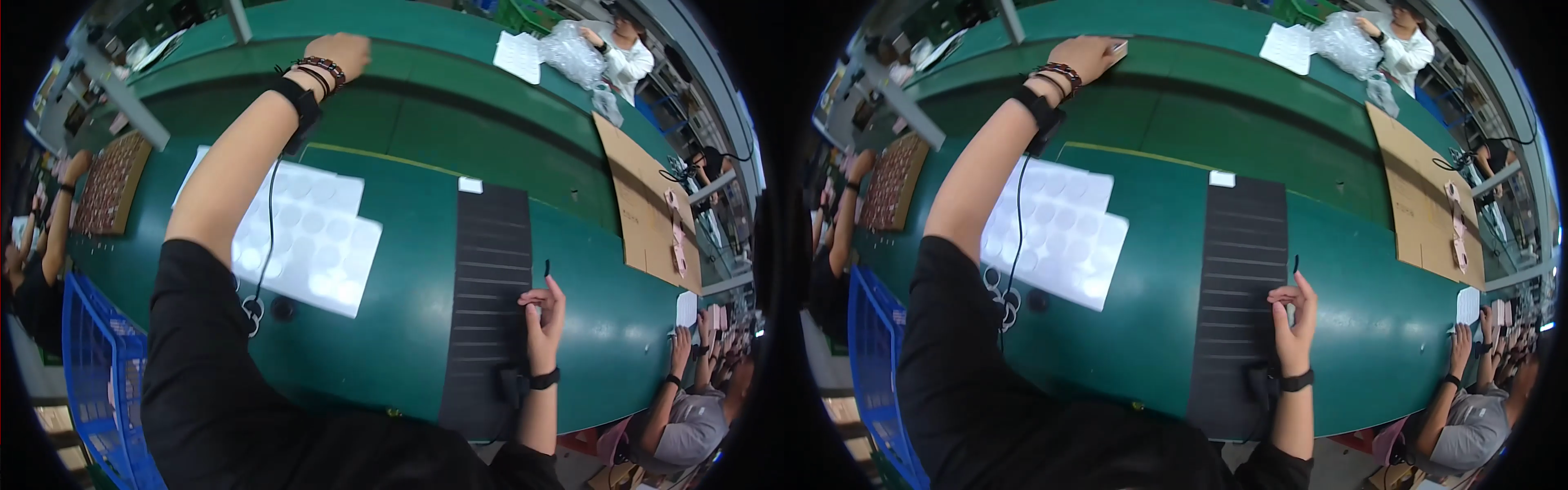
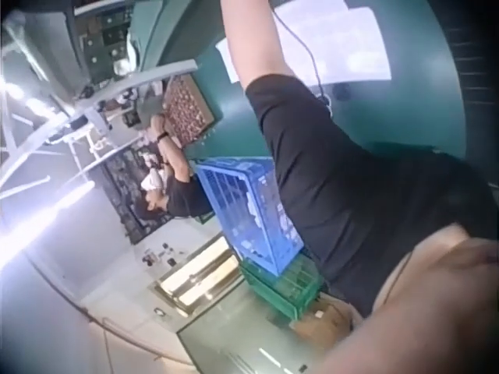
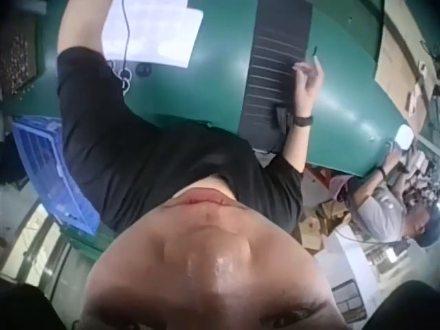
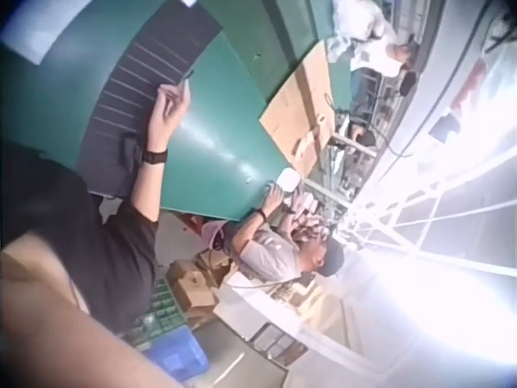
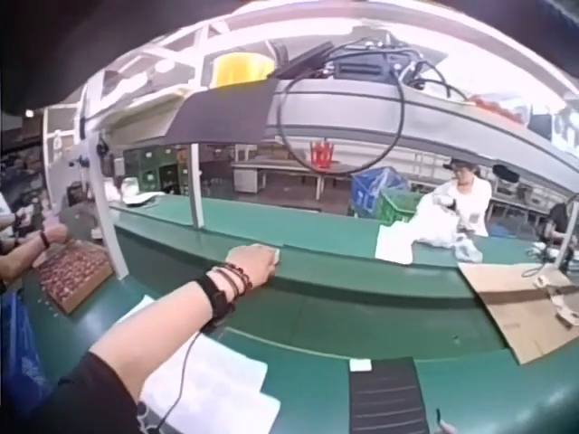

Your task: The person peels white stickers from a sheet and applies them to black circular components. They then pick up a pink electronic housing, peel a black adhesive strip from a sheet, and apply it inside the housing.

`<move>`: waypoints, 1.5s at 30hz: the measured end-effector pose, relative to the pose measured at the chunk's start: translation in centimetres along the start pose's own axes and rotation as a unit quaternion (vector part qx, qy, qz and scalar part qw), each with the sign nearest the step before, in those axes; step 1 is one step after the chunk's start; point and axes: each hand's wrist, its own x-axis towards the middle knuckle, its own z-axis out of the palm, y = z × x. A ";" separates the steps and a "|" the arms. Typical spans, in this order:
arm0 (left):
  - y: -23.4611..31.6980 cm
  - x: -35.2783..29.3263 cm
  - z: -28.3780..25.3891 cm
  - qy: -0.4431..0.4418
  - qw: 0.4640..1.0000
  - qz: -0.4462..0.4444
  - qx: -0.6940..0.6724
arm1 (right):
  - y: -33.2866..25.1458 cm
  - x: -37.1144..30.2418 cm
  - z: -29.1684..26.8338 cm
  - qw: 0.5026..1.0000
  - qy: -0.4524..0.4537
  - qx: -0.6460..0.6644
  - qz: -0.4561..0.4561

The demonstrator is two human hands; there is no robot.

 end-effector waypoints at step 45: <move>18.8 -34.7 -7.8 -0.088 0.903 0.085 -0.412 | -8.3 -3.4 3.9 0.908 -0.266 -0.200 -0.254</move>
